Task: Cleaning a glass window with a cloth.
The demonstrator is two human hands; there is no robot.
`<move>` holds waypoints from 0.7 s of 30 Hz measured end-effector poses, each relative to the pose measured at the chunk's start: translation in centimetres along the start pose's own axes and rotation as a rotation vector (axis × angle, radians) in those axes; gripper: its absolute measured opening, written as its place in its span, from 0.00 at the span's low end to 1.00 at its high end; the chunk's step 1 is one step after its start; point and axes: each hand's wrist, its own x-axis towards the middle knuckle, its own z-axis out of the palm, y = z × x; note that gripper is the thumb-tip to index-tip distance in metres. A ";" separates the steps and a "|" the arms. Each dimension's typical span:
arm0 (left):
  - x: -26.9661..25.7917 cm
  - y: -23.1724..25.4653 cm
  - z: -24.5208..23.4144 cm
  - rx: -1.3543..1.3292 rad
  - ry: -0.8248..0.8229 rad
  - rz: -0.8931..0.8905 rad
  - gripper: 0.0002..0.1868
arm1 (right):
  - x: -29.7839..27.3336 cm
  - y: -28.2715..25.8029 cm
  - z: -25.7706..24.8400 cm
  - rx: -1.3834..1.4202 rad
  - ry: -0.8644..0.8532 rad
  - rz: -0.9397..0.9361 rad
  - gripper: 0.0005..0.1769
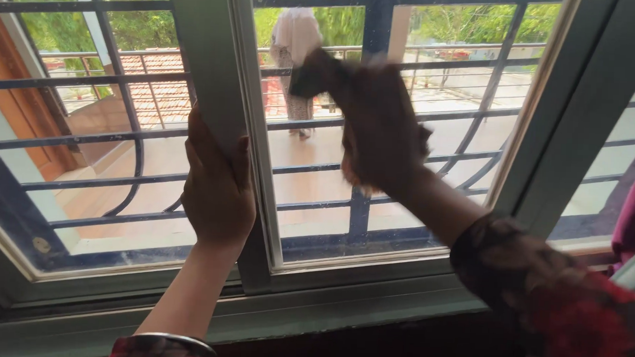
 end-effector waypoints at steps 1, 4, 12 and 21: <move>0.0 0.1 -0.1 -0.036 -0.012 -0.027 0.32 | -0.8 -1.1 -0.4 0.083 -0.115 -0.017 0.41; -0.1 -0.3 -0.4 -0.091 -0.062 -0.077 0.27 | -9.6 -3.9 2.0 -0.066 -0.378 -0.235 0.29; 0.0 -0.1 -0.8 -0.025 -0.155 -0.182 0.25 | -9.7 -4.4 -0.8 0.140 -0.416 -0.256 0.25; -0.2 0.7 -0.7 -0.124 -0.115 -0.160 0.22 | 4.8 4.0 -3.1 0.165 0.142 0.076 0.18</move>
